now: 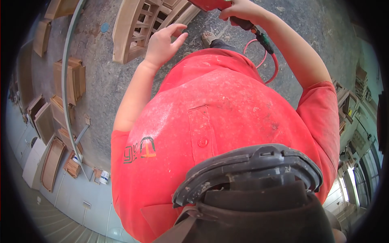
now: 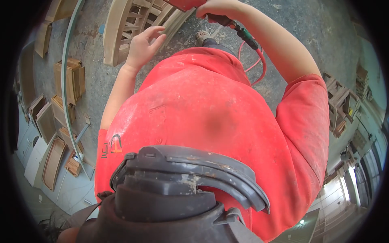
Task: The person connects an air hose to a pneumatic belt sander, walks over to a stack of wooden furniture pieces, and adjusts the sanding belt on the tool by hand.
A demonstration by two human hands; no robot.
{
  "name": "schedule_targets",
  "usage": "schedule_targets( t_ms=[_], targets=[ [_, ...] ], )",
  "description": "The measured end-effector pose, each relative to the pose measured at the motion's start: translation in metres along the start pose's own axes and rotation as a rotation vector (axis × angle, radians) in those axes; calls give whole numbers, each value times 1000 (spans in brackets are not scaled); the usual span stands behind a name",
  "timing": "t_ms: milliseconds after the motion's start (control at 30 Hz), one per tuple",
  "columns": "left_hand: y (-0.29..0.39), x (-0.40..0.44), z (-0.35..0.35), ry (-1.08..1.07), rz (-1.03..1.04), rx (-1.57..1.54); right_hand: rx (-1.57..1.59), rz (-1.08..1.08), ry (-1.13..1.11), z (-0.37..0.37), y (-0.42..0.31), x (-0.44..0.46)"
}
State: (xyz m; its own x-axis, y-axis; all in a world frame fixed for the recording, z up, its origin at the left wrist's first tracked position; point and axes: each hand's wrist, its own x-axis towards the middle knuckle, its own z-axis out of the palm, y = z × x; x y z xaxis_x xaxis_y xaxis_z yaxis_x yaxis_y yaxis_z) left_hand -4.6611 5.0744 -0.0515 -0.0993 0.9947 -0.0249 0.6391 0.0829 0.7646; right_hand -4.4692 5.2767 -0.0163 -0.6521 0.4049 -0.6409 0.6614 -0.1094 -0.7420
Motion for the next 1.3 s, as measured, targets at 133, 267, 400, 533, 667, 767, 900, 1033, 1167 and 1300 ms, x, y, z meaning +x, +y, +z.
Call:
schedule_targets(
  t_ms=[133,267,400,533,667,767,900,1033,1167,1300],
  targets=[
    [21,18,9,-26,-73,-204,139,-101,-4,-1,0,6],
    [61,35,26,-158,-21,-263,337,-79,-7,-7,-17,-3],
    [97,48,58,-246,-336,-696,344,-95,140,-8,-19,7],
    [105,63,73,-123,-375,-666,259,-151,259,-4,-19,10],
    [103,61,88,-33,-317,-601,237,-66,315,0,-17,13],
    [101,62,93,-21,-320,-549,278,-87,316,1,-12,18],
    [105,63,101,105,-215,-381,264,-72,320,2,-12,19],
    [105,65,106,79,-268,-405,201,-57,380,5,-12,21],
    [98,68,115,28,-397,-614,153,-61,334,6,-6,32],
    [112,68,101,-80,-667,-1071,85,-52,345,6,-11,30]
  ],
)
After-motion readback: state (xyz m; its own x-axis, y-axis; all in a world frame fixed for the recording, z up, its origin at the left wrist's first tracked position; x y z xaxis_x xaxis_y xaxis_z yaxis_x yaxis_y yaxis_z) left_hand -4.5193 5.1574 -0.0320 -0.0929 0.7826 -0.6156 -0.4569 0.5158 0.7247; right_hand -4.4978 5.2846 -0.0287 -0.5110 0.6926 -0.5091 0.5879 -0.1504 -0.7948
